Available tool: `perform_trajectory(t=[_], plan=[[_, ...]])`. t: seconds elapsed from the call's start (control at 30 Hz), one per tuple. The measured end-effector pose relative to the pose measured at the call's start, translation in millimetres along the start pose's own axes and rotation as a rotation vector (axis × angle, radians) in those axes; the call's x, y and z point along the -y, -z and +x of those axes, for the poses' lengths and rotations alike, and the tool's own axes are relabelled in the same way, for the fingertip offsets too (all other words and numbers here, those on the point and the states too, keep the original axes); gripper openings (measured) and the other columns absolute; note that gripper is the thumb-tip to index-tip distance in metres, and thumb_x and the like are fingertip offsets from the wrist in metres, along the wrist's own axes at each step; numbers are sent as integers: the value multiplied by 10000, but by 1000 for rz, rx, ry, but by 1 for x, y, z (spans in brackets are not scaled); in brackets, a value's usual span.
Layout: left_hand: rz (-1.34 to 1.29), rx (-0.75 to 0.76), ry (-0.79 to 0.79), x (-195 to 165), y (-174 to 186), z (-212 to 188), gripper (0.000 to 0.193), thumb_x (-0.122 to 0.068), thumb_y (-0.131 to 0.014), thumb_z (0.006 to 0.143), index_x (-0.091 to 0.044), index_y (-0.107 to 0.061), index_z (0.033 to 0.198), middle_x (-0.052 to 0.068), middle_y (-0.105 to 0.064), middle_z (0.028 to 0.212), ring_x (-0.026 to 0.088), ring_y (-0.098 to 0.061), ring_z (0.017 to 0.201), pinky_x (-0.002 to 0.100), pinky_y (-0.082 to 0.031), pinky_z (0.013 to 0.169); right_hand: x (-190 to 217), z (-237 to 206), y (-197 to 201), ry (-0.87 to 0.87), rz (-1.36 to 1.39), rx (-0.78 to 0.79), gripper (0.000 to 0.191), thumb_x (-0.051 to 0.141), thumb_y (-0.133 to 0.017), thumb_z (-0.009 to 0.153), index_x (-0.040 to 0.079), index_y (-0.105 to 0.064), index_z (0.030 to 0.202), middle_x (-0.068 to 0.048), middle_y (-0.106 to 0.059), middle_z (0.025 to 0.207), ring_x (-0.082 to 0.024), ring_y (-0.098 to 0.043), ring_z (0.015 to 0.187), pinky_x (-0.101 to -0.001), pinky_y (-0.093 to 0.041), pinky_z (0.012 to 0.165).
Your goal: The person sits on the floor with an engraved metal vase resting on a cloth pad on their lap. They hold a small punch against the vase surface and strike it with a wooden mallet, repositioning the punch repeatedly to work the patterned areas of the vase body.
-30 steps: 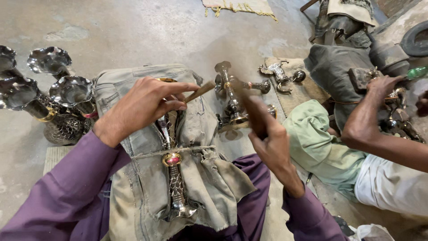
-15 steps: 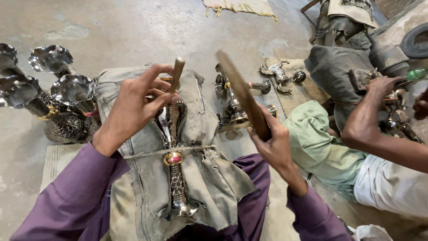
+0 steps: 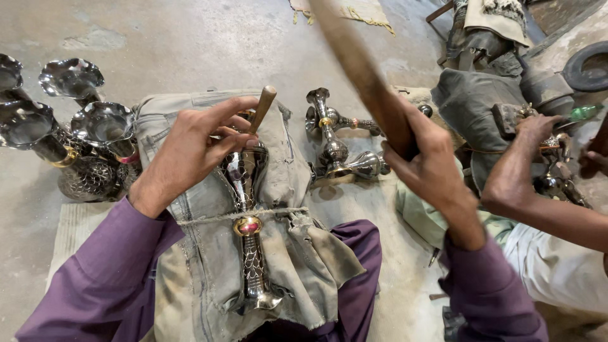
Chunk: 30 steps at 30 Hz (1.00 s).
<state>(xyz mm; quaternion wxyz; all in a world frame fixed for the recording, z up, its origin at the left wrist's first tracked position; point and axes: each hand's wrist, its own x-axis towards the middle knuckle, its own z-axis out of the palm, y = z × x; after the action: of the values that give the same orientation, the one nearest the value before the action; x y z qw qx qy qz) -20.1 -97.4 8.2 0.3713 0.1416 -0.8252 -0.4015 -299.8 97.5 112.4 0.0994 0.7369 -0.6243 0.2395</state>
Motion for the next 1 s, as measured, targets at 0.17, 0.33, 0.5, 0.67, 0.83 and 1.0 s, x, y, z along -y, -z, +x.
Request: perform_trajectory(t=[0.17, 0.33, 0.5, 0.67, 0.83, 1.0], plan=[[8, -102, 9, -1, -7, -7, 450, -123, -713, 935, -120, -594, 1370, 123, -790, 1040, 223, -798, 916, 375, -678, 787, 18, 25, 14, 2, -266, 72, 769, 50, -711, 829, 207, -494, 1550, -136, -705, 1216, -278, -710, 965, -390, -583, 799], [28, -251, 13, 1, -18, -13, 429, -119, -727, 960, -102, -591, 1366, 141, -784, 1073, 245, -788, 955, 383, -673, 802, 31, 52, 12, 50, -490, 170, 764, 98, -743, 870, 253, -509, 1581, -60, -695, 956, -195, -668, 717, -360, -543, 632], [-37, -334, 122, 0, -27, -21, 425, -117, -733, 979, -104, -574, 1373, 134, -784, 1021, 228, -797, 948, 369, -683, 774, 37, 73, 8, 268, -259, 94, 774, 77, -677, 843, 217, -463, 1573, -68, -667, 1019, -199, -664, 807, -373, -565, 732], [-45, -446, 40, -2, -34, -25, 429, -90, -732, 980, -74, -559, 1373, 158, -775, 1090, 236, -787, 1003, 352, -675, 808, 51, 87, 3, 259, -346, 76, 695, 87, -665, 896, 199, -450, 1547, -82, -681, 1107, -231, -653, 785, -388, -537, 673], [-92, -465, 128, -3, -37, -27, 426, -100, -752, 973, -73, -565, 1355, 157, -782, 1045, 214, -790, 978, 325, -670, 762, 67, 98, 4, 174, -625, 169, 608, 108, -664, 962, 264, -542, 1536, -19, -683, 935, -203, -643, 636, -396, -474, 511], [-139, -492, 179, -2, -41, -31, 404, -107, -759, 986, -85, -569, 1341, 147, -791, 1041, 196, -801, 962, 302, -658, 720, 73, 106, 3, 246, -654, 261, 614, 111, -644, 935, 288, -565, 1517, -28, -685, 894, -219, -642, 601, -404, -473, 482]])
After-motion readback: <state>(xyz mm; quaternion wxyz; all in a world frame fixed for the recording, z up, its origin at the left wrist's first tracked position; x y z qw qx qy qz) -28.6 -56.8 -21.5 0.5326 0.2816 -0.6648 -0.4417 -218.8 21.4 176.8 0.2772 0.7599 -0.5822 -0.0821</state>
